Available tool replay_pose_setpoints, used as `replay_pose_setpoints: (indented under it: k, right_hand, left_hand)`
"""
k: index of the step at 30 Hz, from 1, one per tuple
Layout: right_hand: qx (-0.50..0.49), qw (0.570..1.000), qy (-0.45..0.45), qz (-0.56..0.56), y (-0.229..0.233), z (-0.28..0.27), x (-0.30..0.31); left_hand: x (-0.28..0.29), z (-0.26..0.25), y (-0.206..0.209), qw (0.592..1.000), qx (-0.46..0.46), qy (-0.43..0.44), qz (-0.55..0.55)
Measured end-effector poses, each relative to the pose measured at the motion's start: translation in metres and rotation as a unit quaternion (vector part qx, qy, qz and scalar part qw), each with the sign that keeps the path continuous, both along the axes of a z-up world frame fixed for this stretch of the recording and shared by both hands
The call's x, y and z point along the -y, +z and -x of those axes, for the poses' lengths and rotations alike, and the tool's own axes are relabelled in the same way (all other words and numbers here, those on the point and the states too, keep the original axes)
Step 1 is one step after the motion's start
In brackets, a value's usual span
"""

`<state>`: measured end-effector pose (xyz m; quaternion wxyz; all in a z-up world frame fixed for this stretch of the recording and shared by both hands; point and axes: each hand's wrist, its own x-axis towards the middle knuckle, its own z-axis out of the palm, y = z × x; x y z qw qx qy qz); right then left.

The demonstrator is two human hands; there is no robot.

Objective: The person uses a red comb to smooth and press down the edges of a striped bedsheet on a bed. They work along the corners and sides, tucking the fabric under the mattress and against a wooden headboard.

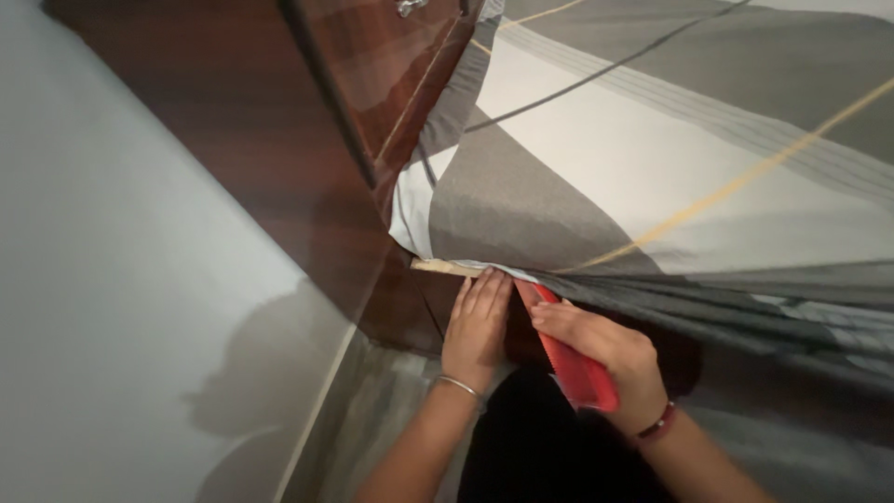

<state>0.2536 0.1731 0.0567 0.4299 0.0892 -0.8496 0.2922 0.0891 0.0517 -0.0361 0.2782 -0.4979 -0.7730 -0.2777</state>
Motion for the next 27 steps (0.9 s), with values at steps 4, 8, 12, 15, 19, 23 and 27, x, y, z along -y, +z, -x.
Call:
replay_pose_setpoints:
  k: [4, 8, 12, 15, 19, 23, 27]
  right_hand:
    - [-0.028, 0.999, -0.027, 0.006, -0.003, 0.011, 0.002]
    - [-0.044, 0.992, -0.070, 0.098, 0.000, 0.031, 0.009]
    - [0.064, 0.984, -0.094, 0.138, 0.016, 0.048, -0.018]
    - [0.128, 0.980, -0.092, 0.120, 0.023, 0.058, -0.030]
    - [0.138, 0.981, -0.076, 0.110, 0.024, 0.070, -0.029]
    - [0.218, 0.963, -0.133, 0.086, 0.029, 0.066, -0.029]
    - [0.167, 0.969, -0.142, 0.114, 0.034, 0.052, -0.022]
  left_hand:
    - [-0.002, 0.000, 0.007, 0.999, 0.033, -0.020, -0.018]
    - [-0.008, 0.009, 0.017, 0.998, 0.050, -0.022, -0.045]
    - [-0.020, 0.027, 0.030, 0.993, 0.096, 0.013, 0.074]
    - [-0.016, 0.026, 0.028, 0.999, 0.027, -0.010, 0.037]
    - [0.000, 0.031, 0.017, 0.996, 0.069, -0.046, -0.013]
    - [0.016, 0.029, 0.019, 0.998, 0.047, -0.041, -0.010]
    - [0.021, 0.017, 0.026, 0.994, 0.094, -0.003, 0.053]
